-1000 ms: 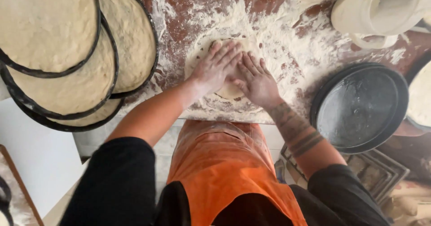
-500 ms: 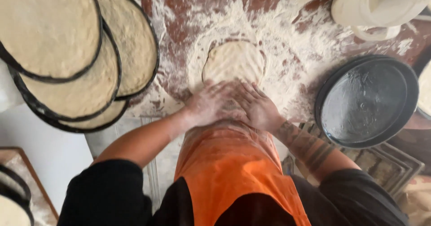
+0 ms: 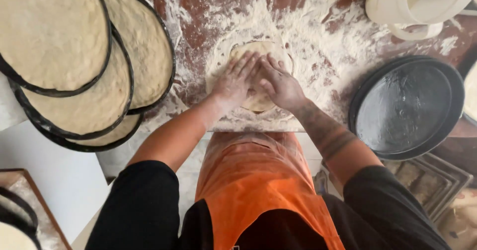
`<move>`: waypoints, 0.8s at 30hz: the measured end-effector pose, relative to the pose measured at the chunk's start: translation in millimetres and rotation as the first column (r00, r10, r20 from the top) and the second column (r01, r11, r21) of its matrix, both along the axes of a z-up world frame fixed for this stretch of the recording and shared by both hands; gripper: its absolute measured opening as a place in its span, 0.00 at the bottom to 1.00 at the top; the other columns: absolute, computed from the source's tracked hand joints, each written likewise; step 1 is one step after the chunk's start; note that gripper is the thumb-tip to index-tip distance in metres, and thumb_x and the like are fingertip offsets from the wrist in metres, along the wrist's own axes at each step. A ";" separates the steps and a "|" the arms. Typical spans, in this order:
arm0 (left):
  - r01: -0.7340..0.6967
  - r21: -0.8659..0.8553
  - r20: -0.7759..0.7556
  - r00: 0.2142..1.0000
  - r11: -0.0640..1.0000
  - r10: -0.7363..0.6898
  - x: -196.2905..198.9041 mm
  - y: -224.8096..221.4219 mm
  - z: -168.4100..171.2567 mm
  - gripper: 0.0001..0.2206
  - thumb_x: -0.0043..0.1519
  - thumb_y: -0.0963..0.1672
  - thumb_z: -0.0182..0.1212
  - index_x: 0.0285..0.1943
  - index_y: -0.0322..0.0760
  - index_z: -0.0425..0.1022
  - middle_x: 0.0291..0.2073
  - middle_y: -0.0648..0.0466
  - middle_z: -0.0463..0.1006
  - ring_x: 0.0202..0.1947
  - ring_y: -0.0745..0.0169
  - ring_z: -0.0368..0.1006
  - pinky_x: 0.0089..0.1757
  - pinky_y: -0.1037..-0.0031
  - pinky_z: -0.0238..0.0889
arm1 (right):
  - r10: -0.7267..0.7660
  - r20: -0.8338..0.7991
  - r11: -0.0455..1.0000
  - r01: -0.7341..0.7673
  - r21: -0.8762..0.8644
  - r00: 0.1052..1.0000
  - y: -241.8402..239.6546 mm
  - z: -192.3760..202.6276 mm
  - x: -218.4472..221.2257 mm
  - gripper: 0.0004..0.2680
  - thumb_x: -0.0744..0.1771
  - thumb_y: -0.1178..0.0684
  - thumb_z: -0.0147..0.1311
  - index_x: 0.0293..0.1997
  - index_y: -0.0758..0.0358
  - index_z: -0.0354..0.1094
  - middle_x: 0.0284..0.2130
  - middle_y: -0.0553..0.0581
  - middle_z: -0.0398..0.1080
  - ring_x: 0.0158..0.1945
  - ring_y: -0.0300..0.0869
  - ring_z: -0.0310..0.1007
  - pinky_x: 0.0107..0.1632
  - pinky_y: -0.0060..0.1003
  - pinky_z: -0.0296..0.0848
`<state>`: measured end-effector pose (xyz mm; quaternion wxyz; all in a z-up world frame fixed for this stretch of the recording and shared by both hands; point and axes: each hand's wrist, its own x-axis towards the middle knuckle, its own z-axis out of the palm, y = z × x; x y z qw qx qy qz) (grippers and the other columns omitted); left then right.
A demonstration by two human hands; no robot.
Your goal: Flattening and stretching dough balls by hand on a floured surface and placing them into baking pans.
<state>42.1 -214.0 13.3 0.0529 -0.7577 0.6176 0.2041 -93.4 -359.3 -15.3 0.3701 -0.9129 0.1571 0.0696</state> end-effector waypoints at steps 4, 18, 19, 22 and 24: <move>-0.094 0.071 0.033 0.995 0.993 0.092 2.2 -24.1 -18.7 0.37 0.65 0.62 0.47 0.79 0.44 0.55 0.78 0.48 0.51 0.76 0.46 0.42 0.66 0.55 0.42 | -0.097 -0.113 0.985 0.112 0.132 0.989 -30.8 -8.2 16.9 0.20 0.72 0.35 0.40 0.73 0.42 0.58 0.69 0.54 0.61 0.69 0.58 0.59 0.69 0.54 0.60; 0.255 -0.128 0.226 0.949 0.958 -0.222 20.0 27.9 -20.2 0.38 0.64 0.68 0.36 0.74 0.50 0.66 0.76 0.60 0.60 0.79 0.52 0.37 0.74 0.53 0.19 | 0.179 -0.128 0.980 -0.188 -0.067 0.975 -1.2 -1.4 -23.5 0.26 0.73 0.34 0.33 0.79 0.59 0.44 0.77 0.60 0.41 0.78 0.57 0.39 0.76 0.58 0.41; 0.254 -0.147 0.177 0.958 0.956 -0.227 19.1 34.5 -36.6 0.38 0.63 0.66 0.43 0.76 0.50 0.61 0.78 0.57 0.55 0.79 0.50 0.36 0.73 0.52 0.24 | 0.258 -0.096 0.936 -0.274 -0.223 0.961 9.8 -5.6 -34.8 0.29 0.71 0.31 0.35 0.79 0.58 0.44 0.77 0.61 0.42 0.77 0.57 0.43 0.75 0.59 0.43; 0.210 -0.141 0.134 0.972 0.967 -0.192 -0.7 47.8 -45.2 0.39 0.63 0.65 0.40 0.80 0.47 0.54 0.79 0.52 0.50 0.80 0.46 0.34 0.72 0.50 0.25 | 0.257 -0.150 0.908 -0.291 -0.300 0.955 32.8 3.8 -42.7 0.31 0.70 0.28 0.35 0.79 0.58 0.43 0.77 0.63 0.41 0.78 0.57 0.42 0.75 0.61 0.40; 0.165 -0.132 0.166 0.976 0.977 -0.143 -9.5 55.4 -41.0 0.40 0.66 0.66 0.30 0.81 0.44 0.52 0.79 0.50 0.50 0.80 0.45 0.33 0.73 0.51 0.22 | 0.180 -0.211 0.940 -0.231 -0.251 0.961 38.9 8.5 -48.0 0.30 0.71 0.29 0.33 0.79 0.59 0.42 0.78 0.63 0.38 0.79 0.57 0.38 0.76 0.61 0.34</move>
